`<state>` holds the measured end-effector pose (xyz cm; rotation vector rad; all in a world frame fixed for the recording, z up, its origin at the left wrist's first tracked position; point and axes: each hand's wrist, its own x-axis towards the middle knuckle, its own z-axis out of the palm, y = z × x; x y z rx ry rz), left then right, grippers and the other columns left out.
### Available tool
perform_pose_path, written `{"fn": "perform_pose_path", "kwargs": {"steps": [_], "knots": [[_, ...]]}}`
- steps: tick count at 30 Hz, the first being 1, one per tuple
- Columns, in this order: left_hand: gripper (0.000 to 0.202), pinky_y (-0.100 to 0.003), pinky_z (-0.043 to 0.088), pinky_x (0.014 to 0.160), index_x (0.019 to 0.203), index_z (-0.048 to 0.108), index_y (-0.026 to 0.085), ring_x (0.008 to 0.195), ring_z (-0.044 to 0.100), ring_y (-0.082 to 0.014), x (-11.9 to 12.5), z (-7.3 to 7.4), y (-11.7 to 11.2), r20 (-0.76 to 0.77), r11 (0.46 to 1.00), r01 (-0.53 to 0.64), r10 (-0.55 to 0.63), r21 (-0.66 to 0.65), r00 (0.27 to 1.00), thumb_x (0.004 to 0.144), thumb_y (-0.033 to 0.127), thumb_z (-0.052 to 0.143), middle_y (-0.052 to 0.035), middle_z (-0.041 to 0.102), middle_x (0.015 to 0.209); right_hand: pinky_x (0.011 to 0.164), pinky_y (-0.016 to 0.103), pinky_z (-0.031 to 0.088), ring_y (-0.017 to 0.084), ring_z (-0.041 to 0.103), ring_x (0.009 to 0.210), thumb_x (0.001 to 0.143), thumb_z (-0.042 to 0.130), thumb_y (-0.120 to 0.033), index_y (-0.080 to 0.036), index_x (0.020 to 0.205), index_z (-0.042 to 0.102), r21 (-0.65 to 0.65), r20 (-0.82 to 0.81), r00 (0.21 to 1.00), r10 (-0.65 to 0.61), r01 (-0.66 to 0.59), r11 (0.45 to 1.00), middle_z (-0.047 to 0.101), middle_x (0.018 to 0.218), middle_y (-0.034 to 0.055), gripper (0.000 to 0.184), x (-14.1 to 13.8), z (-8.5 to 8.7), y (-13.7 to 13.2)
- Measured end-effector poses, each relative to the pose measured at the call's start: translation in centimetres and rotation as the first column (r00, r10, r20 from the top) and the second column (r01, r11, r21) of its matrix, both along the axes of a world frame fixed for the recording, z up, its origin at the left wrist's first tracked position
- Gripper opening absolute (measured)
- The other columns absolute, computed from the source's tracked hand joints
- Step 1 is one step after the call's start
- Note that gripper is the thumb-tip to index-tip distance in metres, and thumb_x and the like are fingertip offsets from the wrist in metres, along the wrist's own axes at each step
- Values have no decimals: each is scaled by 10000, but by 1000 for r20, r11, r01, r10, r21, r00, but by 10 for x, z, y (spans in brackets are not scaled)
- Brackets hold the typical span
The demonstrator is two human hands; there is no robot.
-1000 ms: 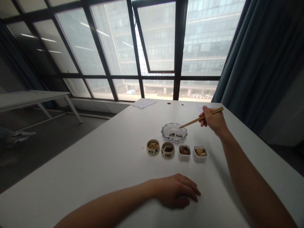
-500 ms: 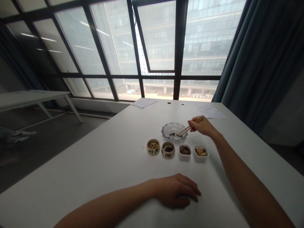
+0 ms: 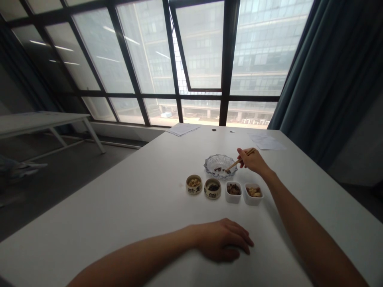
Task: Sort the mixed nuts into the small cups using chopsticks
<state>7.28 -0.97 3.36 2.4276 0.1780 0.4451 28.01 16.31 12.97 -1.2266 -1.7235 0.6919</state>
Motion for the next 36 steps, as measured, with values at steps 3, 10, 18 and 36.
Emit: {"fn": "perform_pose_path", "kwargs": {"steps": [3, 10, 18, 36], "knots": [[329, -362, 420, 1219, 1169, 712, 150, 1376, 598, -253, 1, -1, 0, 12, 1000, 8, -8, 16, 1000, 900, 271, 567, -132, 712, 1360, 406, 221, 462, 146, 596, 374, 999, 577, -501, -161, 597, 658, 62, -40, 996, -74, 77, 995, 621, 445, 59, 533, -6, -4, -2], [343, -377, 401, 1232, 1200, 700, 182, 1398, 581, -251, -1, -3, 2, -12, 1000, 10, -10, 3, 1000, 888, 274, 590, -119, 700, 1386, 381, 244, 449, 151, 573, 352, 976, 568, -600, -164, 594, 662, 124, -121, 986, -113, 128, 984, 617, 448, 65, 588, -2, 10, -5], [346, -376, 406, 1227, 1201, 707, 173, 1380, 595, -252, 0, -2, 1, -2, 1000, 1, -1, -11, 1000, 898, 274, 573, -117, 704, 1380, 299, 235, 392, 136, 517, 302, 921, 601, -741, -149, 632, 706, 61, -181, 982, -46, 58, 996, 636, 452, 109, 667, 39, 78, -52], [343, -375, 406, 1225, 1207, 700, 172, 1379, 594, -251, -1, -1, 0, -2, 1000, -6, 6, 5, 1000, 896, 261, 586, -120, 705, 1381, 503, 260, 638, 224, 754, 525, 916, 736, -586, -129, 716, 734, -48, -249, 967, 51, -65, 997, 742, 624, 125, 499, 15, 38, -21]]}}
